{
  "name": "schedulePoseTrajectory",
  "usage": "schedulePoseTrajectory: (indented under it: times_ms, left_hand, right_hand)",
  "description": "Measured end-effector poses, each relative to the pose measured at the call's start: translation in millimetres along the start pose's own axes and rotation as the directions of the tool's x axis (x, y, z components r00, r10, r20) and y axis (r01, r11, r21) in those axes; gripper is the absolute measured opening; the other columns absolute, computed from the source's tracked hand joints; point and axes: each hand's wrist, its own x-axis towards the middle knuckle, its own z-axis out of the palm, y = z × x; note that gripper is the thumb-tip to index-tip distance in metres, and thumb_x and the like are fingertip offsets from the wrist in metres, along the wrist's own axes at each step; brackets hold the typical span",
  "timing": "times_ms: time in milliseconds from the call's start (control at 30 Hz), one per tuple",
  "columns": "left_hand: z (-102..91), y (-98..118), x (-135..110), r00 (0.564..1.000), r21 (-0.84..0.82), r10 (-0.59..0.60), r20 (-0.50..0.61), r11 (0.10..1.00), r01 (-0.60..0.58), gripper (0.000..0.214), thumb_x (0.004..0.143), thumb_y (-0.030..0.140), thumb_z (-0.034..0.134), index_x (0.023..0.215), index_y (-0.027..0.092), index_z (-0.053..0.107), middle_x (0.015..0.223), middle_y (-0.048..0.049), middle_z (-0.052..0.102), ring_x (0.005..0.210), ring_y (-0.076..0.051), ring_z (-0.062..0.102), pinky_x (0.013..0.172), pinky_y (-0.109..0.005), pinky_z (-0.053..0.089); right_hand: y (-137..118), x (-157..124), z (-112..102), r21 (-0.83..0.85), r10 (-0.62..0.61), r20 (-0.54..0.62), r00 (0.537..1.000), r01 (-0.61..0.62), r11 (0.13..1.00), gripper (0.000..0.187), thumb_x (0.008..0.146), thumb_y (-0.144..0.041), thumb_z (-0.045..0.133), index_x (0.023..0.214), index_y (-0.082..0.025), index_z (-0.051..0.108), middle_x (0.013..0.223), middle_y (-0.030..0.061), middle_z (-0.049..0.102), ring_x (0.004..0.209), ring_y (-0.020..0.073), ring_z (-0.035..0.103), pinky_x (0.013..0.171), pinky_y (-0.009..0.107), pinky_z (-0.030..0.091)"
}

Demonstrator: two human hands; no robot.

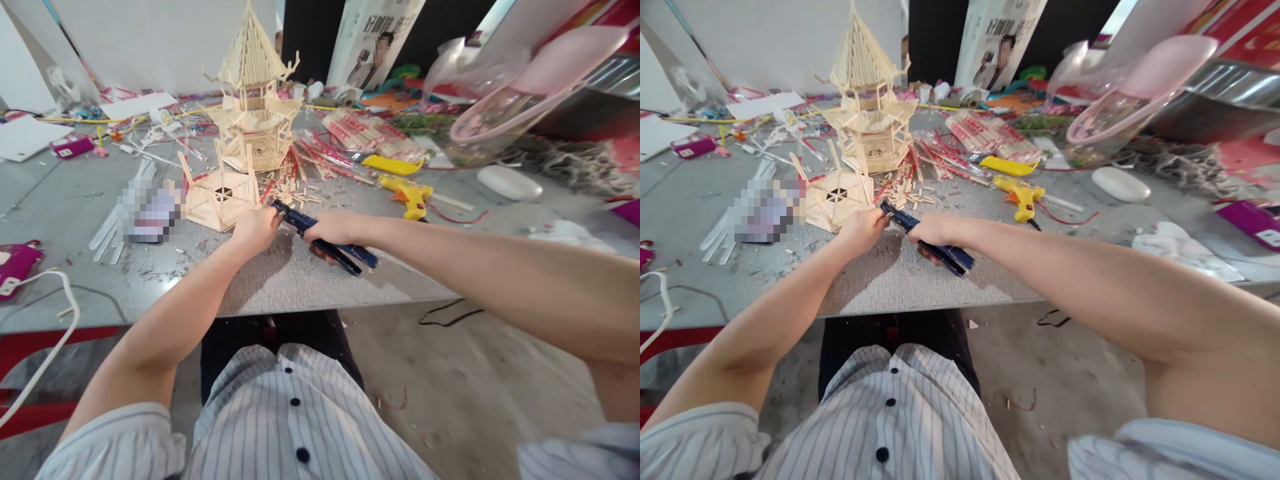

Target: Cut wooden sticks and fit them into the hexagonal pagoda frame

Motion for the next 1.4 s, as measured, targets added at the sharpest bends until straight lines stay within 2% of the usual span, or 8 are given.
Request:
schedulePoseTrajectory:
  times_ms: [100, 300, 567, 733, 967, 1100, 1400]
  left_hand:
    - [2.8, -0.2, -0.7, 1.0, 0.095, 0.006, 0.019, 0.995, -0.008, 0.037, 0.093, 0.035, 0.034, 0.09, 0.014, 0.064, 0.088, -0.0136, 0.07, 0.084, -0.025, 0.065, 0.069, -0.032, 0.043]
    - [7.9, -1.3, -0.1, 1.0, 0.122, 0.0, 0.018, 0.992, -0.002, 0.041, 0.095, 0.036, 0.031, 0.099, 0.014, 0.064, 0.093, -0.0147, 0.071, 0.089, -0.026, 0.068, 0.07, -0.033, 0.046]
    - [11.3, -3.0, 1.1, 1.0, 0.14, 0.0, 0.01, 0.99, -0.002, 0.04, 0.095, 0.037, 0.03, 0.099, 0.015, 0.063, 0.091, -0.0139, 0.071, 0.086, -0.026, 0.068, 0.068, -0.033, 0.046]
    - [13.2, -4.7, 3.3, 1.0, 0.148, -0.003, 0.011, 0.989, 0.002, 0.039, 0.096, 0.037, 0.031, 0.098, 0.015, 0.063, 0.089, -0.0127, 0.07, 0.083, -0.024, 0.067, 0.067, -0.032, 0.045]
    - [14.3, -5.5, 3.5, 1.0, 0.133, 0.002, 0.02, 0.991, -0.004, 0.041, 0.096, 0.037, 0.029, 0.098, 0.014, 0.063, 0.09, -0.0151, 0.07, 0.086, -0.028, 0.067, 0.069, -0.035, 0.046]
    - [13.8, -5.3, 3.4, 1.0, 0.16, 0.002, 0.024, 0.987, -0.006, 0.04, 0.096, 0.036, 0.028, 0.099, 0.014, 0.062, 0.093, -0.0137, 0.071, 0.087, -0.025, 0.067, 0.071, -0.033, 0.046]
    - [11.7, -3.7, 2.7, 0.999, 0.172, -0.015, 0.042, 0.985, 0.007, 0.042, 0.096, 0.037, 0.027, 0.102, 0.014, 0.062, 0.097, -0.0152, 0.071, 0.092, -0.027, 0.068, 0.073, -0.034, 0.047]
  right_hand:
    - [-0.5, 2.6, 3.0, 0.093, 0.08, 0.034, 0.996, -0.082, 0.992, 0.011, 0.077, -0.018, 0.05, 0.066, -0.016, 0.049, 0.048, 0.0005, 0.052, 0.04, 0.0122, 0.051, 0.048, 0.028, 0.047]
    - [-8.7, 0.2, 5.1, 0.109, 0.137, 0.04, 0.99, -0.141, 0.984, 0.015, 0.078, -0.018, 0.05, 0.064, -0.018, 0.047, 0.046, 0.0001, 0.048, 0.045, 0.0149, 0.055, 0.05, 0.029, 0.049]
    - [-6.8, 1.8, 6.3, 0.085, 0.123, 0.025, 0.992, -0.125, 0.988, 0.017, 0.078, -0.018, 0.048, 0.061, -0.018, 0.046, 0.045, 0.0, 0.047, 0.039, 0.0117, 0.045, 0.045, 0.028, 0.044]
    - [-7.7, 1.4, 6.8, 0.048, 0.116, 0.0, 0.993, -0.116, 0.992, 0.017, 0.079, -0.021, 0.051, 0.062, -0.018, 0.047, 0.047, 0.0004, 0.048, 0.039, 0.0123, 0.046, 0.043, 0.027, 0.041]
    - [-6.0, 4.4, 6.1, 0.081, 0.128, 0.018, 0.992, -0.129, 0.988, 0.018, 0.077, -0.021, 0.051, 0.06, -0.018, 0.046, 0.046, 0.0012, 0.047, 0.044, 0.0142, 0.052, 0.048, 0.029, 0.048]
    - [-4.1, 7.1, 5.9, 0.075, 0.118, 0.016, 0.993, -0.118, 0.99, 0.017, 0.075, -0.02, 0.051, 0.06, -0.018, 0.046, 0.046, 0.0018, 0.047, 0.046, 0.0162, 0.055, 0.048, 0.029, 0.048]
    - [-6.4, 1.6, 7.6, 0.031, 0.079, -0.021, 0.997, -0.078, 0.996, 0.013, 0.076, -0.02, 0.049, 0.063, -0.018, 0.047, 0.046, 0.0005, 0.048, 0.038, 0.0135, 0.047, 0.04, 0.029, 0.042]
